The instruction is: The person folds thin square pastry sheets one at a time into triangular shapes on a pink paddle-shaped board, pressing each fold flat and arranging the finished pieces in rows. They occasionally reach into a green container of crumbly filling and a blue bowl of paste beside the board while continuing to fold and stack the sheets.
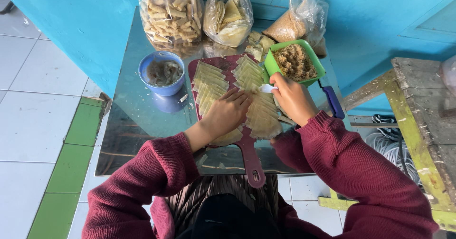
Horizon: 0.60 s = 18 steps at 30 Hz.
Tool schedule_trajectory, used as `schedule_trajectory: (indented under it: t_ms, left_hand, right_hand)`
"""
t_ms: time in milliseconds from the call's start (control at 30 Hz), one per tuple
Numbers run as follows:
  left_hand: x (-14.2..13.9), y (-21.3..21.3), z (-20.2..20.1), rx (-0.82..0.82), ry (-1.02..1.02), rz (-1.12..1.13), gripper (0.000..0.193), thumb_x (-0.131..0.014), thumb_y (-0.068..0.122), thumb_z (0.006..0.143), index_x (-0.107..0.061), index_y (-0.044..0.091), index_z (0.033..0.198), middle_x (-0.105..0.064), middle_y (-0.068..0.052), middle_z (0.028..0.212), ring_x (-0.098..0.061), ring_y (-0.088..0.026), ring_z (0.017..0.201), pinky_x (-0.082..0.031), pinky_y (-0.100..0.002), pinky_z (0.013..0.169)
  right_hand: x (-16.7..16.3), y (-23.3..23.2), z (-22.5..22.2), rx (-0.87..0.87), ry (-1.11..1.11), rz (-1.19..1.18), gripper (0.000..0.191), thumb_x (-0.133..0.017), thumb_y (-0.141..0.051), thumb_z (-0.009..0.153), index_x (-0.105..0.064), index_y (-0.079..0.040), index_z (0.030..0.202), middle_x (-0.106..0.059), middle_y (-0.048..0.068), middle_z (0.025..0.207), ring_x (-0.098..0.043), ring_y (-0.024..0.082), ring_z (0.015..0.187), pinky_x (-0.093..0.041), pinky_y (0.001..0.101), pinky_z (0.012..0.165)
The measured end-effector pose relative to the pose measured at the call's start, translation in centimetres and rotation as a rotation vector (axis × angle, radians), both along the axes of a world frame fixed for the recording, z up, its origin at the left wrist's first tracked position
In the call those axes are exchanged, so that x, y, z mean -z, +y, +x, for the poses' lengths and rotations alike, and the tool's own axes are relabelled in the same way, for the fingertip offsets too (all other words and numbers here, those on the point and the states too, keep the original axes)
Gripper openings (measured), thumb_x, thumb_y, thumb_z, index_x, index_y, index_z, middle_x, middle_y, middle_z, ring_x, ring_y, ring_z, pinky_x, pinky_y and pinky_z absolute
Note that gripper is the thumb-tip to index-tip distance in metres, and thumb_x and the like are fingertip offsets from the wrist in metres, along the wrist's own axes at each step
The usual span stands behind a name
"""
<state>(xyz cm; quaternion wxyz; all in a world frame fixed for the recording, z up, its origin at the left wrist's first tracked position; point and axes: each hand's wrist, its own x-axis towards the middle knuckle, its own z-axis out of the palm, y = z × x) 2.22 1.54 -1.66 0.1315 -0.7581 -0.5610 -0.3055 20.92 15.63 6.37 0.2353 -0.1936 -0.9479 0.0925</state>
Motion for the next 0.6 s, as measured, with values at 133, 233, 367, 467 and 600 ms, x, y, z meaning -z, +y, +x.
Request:
schedule_trajectory:
  t_ms: [133, 233, 367, 467, 600]
  left_hand:
    - [0.4, 0.2, 0.1, -0.035, 0.042, 0.048, 0.046, -0.073, 0.014, 0.082, -0.063, 0.001, 0.126, -0.068, -0.015, 0.130, -0.062, -0.029, 0.127, -0.044, -0.043, 0.116]
    - [0.6, 0.3, 0.1, -0.022, 0.023, 0.025, 0.049, -0.072, 0.015, 0.080, -0.064, -0.001, 0.125, -0.068, -0.016, 0.129, -0.062, -0.030, 0.126, -0.043, -0.044, 0.115]
    - [0.6, 0.3, 0.1, -0.019, 0.028, 0.007, 0.051, -0.072, 0.016, 0.077, -0.064, -0.002, 0.124, -0.068, -0.016, 0.128, -0.062, -0.031, 0.127, -0.043, -0.044, 0.115]
    - [0.5, 0.3, 0.2, -0.024, 0.037, 0.034, 0.050, -0.071, 0.016, 0.078, -0.064, -0.002, 0.125, -0.068, -0.017, 0.128, -0.062, -0.031, 0.126, -0.043, -0.044, 0.114]
    - [0.6, 0.3, 0.3, -0.026, 0.038, 0.046, 0.049, -0.070, 0.015, 0.078, -0.064, -0.001, 0.124, -0.068, -0.017, 0.128, -0.062, -0.030, 0.126, -0.043, -0.044, 0.114]
  right_hand:
    - [-0.1, -0.1, -0.3, 0.027, 0.033, 0.113, 0.013, -0.068, -0.005, 0.093, -0.059, -0.003, 0.103, -0.070, 0.014, 0.094, -0.070, 0.034, 0.079, -0.056, 0.0420, 0.066]
    - [-0.2, -0.1, -0.6, 0.099, -0.050, 0.200, 0.009, -0.066, -0.006, 0.097, -0.058, -0.004, 0.100, -0.069, 0.014, 0.088, -0.069, 0.034, 0.074, -0.055, 0.0430, 0.063]
    - [-0.5, 0.0, -0.8, 0.202, -0.183, 0.333, 0.010, -0.064, -0.009, 0.103, -0.057, -0.003, 0.099, -0.068, 0.014, 0.080, -0.069, 0.031, 0.068, -0.054, 0.0432, 0.056]
    - [-0.5, 0.2, -0.7, 0.219, -0.184, 0.213, 0.010, -0.066, -0.011, 0.101, -0.059, -0.004, 0.101, -0.070, 0.013, 0.077, -0.070, 0.031, 0.067, -0.053, 0.0438, 0.056]
    - [0.0, 1.1, -0.9, -0.043, 0.009, -0.086, 0.011, -0.065, -0.008, 0.095, -0.058, -0.004, 0.103, -0.073, 0.012, 0.083, -0.074, 0.027, 0.074, -0.056, 0.0387, 0.063]
